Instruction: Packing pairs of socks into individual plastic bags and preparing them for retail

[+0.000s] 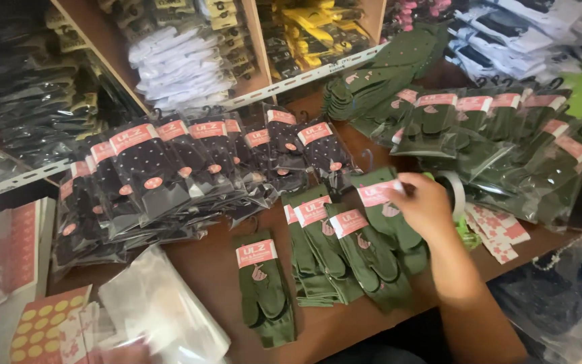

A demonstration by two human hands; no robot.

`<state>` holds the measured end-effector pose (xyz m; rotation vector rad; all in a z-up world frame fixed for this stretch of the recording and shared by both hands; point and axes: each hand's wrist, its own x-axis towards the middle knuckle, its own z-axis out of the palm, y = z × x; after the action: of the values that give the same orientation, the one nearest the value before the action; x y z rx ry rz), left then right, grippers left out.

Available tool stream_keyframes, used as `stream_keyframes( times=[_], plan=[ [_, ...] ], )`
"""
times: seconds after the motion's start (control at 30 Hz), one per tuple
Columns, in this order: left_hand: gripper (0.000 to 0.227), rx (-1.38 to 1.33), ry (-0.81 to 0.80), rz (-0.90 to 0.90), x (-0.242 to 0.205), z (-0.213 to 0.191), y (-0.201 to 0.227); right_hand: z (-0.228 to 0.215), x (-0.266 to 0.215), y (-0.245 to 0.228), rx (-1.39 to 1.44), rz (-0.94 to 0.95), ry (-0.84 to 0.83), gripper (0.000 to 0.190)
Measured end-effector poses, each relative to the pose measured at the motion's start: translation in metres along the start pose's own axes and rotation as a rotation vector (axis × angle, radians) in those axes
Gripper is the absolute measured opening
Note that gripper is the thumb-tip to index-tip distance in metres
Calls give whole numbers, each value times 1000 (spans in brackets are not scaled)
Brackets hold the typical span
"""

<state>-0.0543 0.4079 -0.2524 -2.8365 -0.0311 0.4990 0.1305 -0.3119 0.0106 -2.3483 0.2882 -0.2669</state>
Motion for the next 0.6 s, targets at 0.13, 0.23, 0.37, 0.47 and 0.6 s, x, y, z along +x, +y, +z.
stream_keyframes(
  times=[0.13,0.23,0.37,0.47,0.6],
  plan=[
    [35,-776,446,-292,-43,-197,176,-46,-66,-50,228,-164,67,39],
    [26,-2559,464,0,-41,-294,241,-32,-110,-68,270,-696,199,16],
    [50,-2658,333,23,-20,-376,275,-19,-147,-62,197,-980,358,27],
    [18,-3134,240,-576,3,-400,291,-22,-156,-55,-33,-1032,28,23],
    [21,-3125,12,-560,24,-390,308,-35,-157,-82,155,-1252,512,37]
  ],
)
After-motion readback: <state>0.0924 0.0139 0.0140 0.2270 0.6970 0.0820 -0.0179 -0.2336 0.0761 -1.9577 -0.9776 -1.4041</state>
